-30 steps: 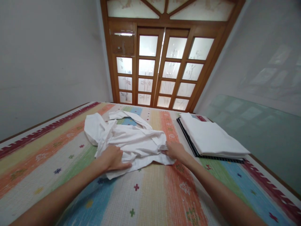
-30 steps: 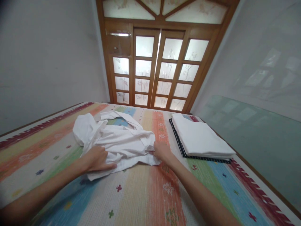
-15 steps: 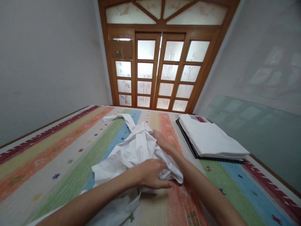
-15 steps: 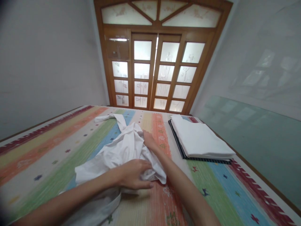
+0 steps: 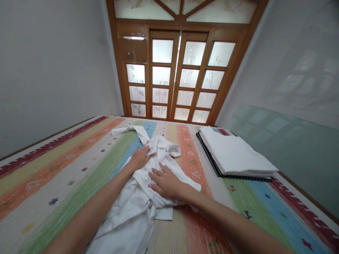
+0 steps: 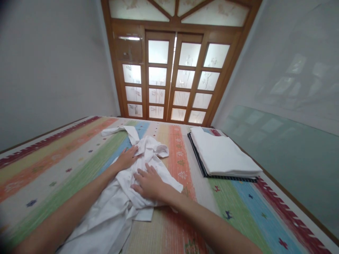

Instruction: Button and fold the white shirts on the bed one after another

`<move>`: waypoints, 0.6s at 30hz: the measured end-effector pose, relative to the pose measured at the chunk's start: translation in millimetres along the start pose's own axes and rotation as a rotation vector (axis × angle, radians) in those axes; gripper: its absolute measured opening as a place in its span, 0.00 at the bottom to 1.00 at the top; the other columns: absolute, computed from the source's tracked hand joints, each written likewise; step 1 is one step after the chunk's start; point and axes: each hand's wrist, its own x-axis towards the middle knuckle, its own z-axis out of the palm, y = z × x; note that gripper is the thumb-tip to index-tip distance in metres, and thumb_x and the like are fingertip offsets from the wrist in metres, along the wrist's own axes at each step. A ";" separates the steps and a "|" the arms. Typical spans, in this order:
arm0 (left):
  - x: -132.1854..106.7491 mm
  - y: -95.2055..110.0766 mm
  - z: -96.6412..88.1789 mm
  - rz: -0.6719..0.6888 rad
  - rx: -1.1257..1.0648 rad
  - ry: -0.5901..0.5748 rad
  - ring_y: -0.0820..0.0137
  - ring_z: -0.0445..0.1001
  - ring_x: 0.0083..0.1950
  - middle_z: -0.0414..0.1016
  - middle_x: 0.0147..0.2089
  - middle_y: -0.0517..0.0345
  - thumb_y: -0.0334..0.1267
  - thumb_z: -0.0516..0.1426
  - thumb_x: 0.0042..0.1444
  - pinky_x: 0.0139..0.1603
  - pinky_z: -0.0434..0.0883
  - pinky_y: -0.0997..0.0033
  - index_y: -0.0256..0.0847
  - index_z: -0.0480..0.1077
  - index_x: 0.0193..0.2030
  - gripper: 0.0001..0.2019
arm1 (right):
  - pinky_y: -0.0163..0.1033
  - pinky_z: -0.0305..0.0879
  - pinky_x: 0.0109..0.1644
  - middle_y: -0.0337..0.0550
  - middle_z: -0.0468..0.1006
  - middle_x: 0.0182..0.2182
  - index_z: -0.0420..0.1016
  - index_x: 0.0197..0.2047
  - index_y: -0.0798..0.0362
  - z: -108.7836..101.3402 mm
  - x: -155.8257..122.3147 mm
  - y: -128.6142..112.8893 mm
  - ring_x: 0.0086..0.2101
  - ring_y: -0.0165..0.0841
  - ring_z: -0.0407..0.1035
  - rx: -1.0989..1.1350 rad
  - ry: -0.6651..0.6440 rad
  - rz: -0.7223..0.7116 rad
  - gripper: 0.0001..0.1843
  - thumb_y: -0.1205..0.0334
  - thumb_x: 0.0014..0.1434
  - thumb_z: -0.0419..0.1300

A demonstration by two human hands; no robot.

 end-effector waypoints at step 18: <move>-8.4 -21.2 -36.9 -0.115 0.273 -0.026 0.54 0.74 0.52 0.76 0.47 0.38 0.40 0.45 0.64 0.50 0.68 0.58 0.35 0.70 0.53 0.19 | 0.51 0.55 0.64 0.47 0.58 0.67 0.61 0.67 0.45 -29.3 4.1 115.5 0.66 0.48 0.50 -0.029 -0.324 0.330 0.38 0.53 0.55 0.67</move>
